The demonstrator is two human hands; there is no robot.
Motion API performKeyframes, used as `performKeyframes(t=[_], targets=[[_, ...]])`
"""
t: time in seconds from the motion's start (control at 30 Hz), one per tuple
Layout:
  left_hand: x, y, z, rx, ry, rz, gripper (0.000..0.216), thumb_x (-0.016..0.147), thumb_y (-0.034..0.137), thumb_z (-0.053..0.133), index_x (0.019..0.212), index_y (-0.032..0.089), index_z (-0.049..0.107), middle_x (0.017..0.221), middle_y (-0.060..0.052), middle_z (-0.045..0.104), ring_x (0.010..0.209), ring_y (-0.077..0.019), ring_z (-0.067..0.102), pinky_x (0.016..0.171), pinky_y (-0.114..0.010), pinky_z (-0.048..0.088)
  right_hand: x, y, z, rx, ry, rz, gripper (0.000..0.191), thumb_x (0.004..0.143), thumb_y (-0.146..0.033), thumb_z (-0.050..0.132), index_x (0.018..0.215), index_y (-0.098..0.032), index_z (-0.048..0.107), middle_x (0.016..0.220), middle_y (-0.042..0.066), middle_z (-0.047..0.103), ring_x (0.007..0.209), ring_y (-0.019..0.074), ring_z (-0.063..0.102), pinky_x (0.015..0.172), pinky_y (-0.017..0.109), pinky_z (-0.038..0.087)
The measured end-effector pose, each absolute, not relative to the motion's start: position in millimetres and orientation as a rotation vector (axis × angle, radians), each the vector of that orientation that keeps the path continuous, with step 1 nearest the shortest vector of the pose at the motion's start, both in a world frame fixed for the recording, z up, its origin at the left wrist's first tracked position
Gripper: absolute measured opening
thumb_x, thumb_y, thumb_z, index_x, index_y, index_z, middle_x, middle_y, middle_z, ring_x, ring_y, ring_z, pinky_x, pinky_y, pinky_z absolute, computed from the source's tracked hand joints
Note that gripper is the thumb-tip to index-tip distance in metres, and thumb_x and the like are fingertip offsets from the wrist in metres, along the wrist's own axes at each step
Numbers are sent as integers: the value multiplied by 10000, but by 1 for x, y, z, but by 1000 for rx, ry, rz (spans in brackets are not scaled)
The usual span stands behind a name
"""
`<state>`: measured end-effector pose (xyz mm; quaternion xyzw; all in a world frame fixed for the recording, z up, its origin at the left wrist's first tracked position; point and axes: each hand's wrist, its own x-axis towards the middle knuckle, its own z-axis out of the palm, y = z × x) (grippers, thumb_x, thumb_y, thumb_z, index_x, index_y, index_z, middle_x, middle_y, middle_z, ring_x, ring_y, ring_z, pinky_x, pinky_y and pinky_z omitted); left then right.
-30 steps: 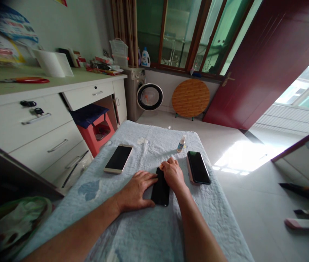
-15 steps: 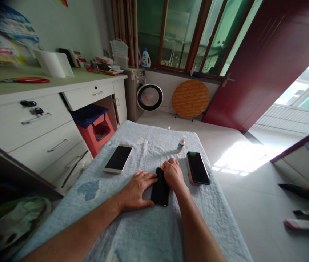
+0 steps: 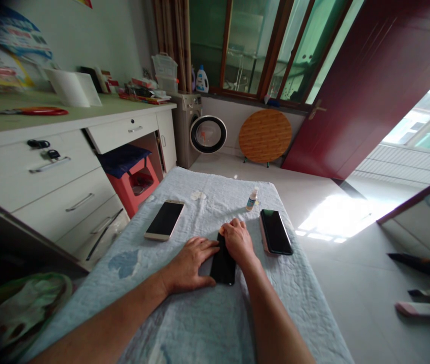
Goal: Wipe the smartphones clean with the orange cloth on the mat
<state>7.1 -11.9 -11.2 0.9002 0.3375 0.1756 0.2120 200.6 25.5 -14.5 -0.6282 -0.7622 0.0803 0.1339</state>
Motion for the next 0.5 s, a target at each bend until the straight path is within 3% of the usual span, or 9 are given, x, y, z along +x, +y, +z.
performKeyframes(t=[0.3, 0.5], targets=[[7, -11, -16, 2502, 955, 490, 790, 622, 598, 741, 1296, 243, 531, 1384, -89, 510, 1239, -325, 450, 1078, -490, 251, 215, 18, -11, -2062, -2111, 113, 259, 915, -177, 399, 853, -197, 649, 888, 96, 572, 827, 206, 487, 664, 287, 307], [7, -12, -16, 2504, 950, 497, 790, 624, 594, 742, 1296, 237, 532, 1380, -90, 515, 1234, -320, 453, 1074, -483, 262, 214, 17, -11, -2102, -2062, 109, 230, 893, -161, 418, 831, -188, 638, 881, 104, 576, 814, 208, 491, 662, 294, 304]])
